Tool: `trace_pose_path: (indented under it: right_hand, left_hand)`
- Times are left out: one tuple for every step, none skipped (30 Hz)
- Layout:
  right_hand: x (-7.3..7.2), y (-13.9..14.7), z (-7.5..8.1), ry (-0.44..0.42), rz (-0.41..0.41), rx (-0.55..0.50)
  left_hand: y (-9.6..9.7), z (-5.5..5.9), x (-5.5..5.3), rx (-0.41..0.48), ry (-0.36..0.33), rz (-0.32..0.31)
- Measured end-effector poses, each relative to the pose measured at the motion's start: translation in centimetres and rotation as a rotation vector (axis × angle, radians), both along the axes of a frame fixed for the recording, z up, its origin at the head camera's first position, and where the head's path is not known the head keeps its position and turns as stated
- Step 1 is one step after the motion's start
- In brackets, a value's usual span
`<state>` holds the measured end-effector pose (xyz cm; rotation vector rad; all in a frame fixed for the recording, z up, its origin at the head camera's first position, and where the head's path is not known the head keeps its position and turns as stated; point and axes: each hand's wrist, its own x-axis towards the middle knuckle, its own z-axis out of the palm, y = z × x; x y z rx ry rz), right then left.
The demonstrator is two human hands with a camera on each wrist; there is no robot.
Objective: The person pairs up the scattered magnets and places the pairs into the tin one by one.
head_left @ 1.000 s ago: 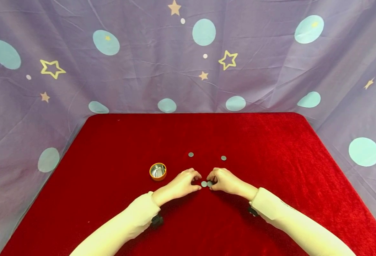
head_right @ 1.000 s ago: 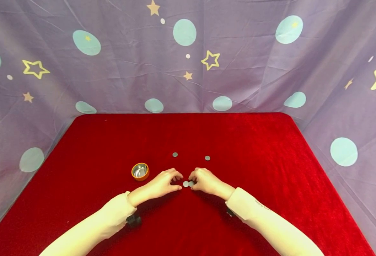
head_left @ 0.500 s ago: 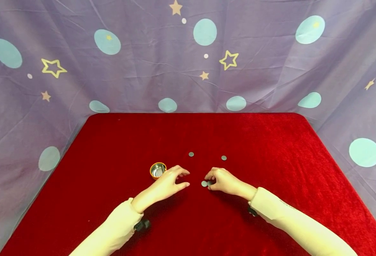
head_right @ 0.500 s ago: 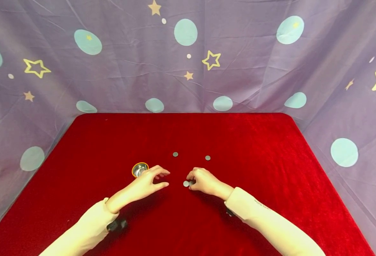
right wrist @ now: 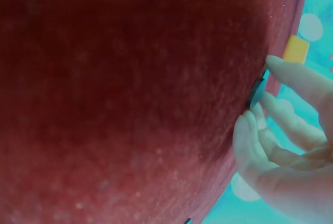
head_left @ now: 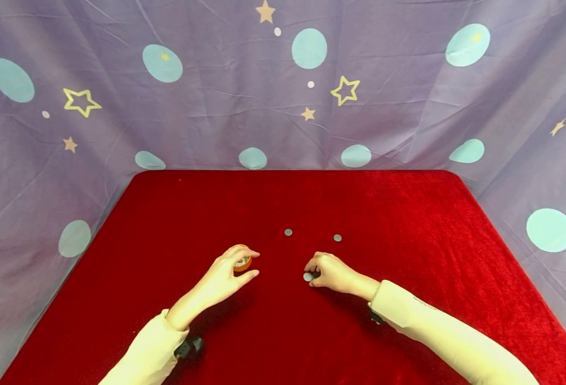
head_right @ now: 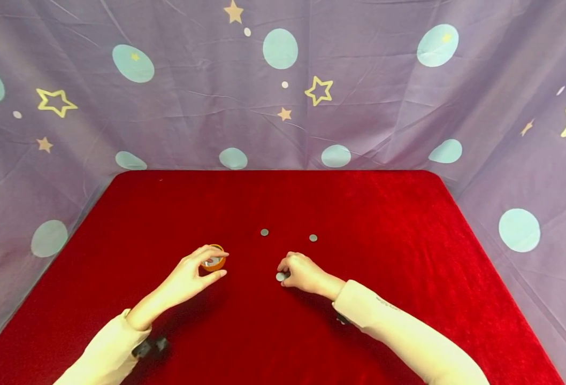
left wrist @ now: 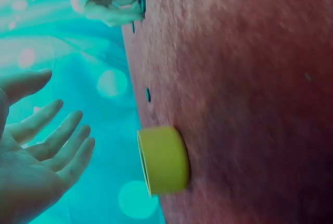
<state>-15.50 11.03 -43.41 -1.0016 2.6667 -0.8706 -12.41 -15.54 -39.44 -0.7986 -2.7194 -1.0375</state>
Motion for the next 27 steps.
trace_pose_path:
  right_hand:
    - [0.0,-0.1,0.0,0.0,-0.003,0.009]
    - [0.1,-0.1,0.0,0.0,-0.007,0.018]
    - [0.1,-0.2,0.0,0.002,-0.012,0.026]
    - [0.1,-0.2,0.0,0.001,-0.015,0.032]
    - [0.1,-0.3,0.0,0.01,-0.016,0.038]
    - [0.1,-0.3,0.0,0.016,-0.017,0.041]
    - [0.1,-0.3,-0.1,0.025,-0.015,0.044]
    - [0.1,-0.4,-0.1,0.033,-0.014,0.048]
    - [0.1,-0.4,-0.1,0.043,-0.013,0.05]
    - [0.1,-0.4,-0.1,0.049,-0.011,0.053]
    - [0.1,-0.4,-0.1,0.055,-0.01,0.055]
    - [0.0,-0.4,-0.1,0.055,-0.011,0.057]
    - [0.0,-0.4,-0.1,0.057,-0.01,0.056]
    - [0.0,-0.4,-0.1,0.054,-0.012,0.054]
    - [0.0,-0.5,-0.1,0.051,-0.012,0.053]
    - [0.0,-0.5,0.0,0.045,-0.011,0.05]
    - [0.0,-0.5,0.0,0.043,-0.01,0.049]
    - [0.0,-0.5,0.0,0.04,-0.01,0.048]
    - [0.0,-0.5,0.0,0.037,-0.01,0.048]
    - [0.0,-0.5,0.0,0.033,-0.01,0.049]
    - [0.0,-0.6,0.1,0.031,-0.008,0.05]
    - [0.0,-0.6,0.1,0.029,-0.009,0.053]
    - [0.0,-0.6,0.1,0.029,-0.01,0.055]
    - [0.0,-0.6,0.1,0.029,-0.009,0.057]
    - [0.0,-0.7,0.2,0.031,-0.008,0.058]
    - [0.0,-0.7,0.2,0.033,-0.007,0.058]
    - [0.0,-0.7,0.2,0.036,-0.006,0.058]
  left_hand:
    - [-0.3,-0.1,0.0,0.008,0.012,0.006]
    - [-0.5,-0.1,-0.1,0.014,0.023,0.012]
    - [-0.8,-0.2,-0.1,0.017,0.037,0.02]
    - [-1.0,-0.3,-0.2,0.027,0.045,0.025]
    - [-1.3,-0.4,-0.3,0.034,0.055,0.03]
    - [-1.5,-0.5,-0.3,0.04,0.058,0.036]
    - [-1.8,-0.6,-0.4,0.045,0.06,0.044]
    - [-2.0,-0.7,-0.4,0.052,0.053,0.049]
    - [-2.2,-0.8,-0.5,0.06,0.045,0.055]
    - [-2.4,-1.0,-0.5,0.069,0.032,0.059]
    - [-2.6,-1.2,-0.6,0.079,0.021,0.065]
    - [-2.8,-1.3,-0.6,0.086,0.009,0.07]
    - [-3.0,-1.4,-0.7,0.094,0.002,0.077]
    - [-3.2,-1.6,-0.8,0.105,-0.005,0.082]
    - [-3.3,-1.8,-0.9,0.109,-0.003,0.091]
    - [-3.5,-2.0,-1.0,0.114,-0.004,0.097]
    - [-3.6,-2.1,-1.1,0.121,-0.003,0.103]
    - [-3.8,-2.3,-1.2,0.125,-0.003,0.107]
    - [-3.9,-2.4,-1.3,0.132,-0.007,0.113]
    - [-4.1,-2.6,-1.3,0.134,-0.015,0.115]
    - [-4.2,-2.7,-1.4,0.132,-0.022,0.124]
    - [-4.3,-2.8,-1.5,0.136,-0.036,0.128]
    - [-4.3,-2.9,-1.6,0.138,-0.051,0.134]
    - [-4.4,-3.0,-1.6,0.137,-0.065,0.141]
    - [-4.5,-3.1,-1.7,0.133,-0.077,0.149]
    - [-4.5,-3.2,-1.8,0.131,-0.085,0.152]
    - [-4.5,-3.3,-1.9,0.132,-0.096,0.155]
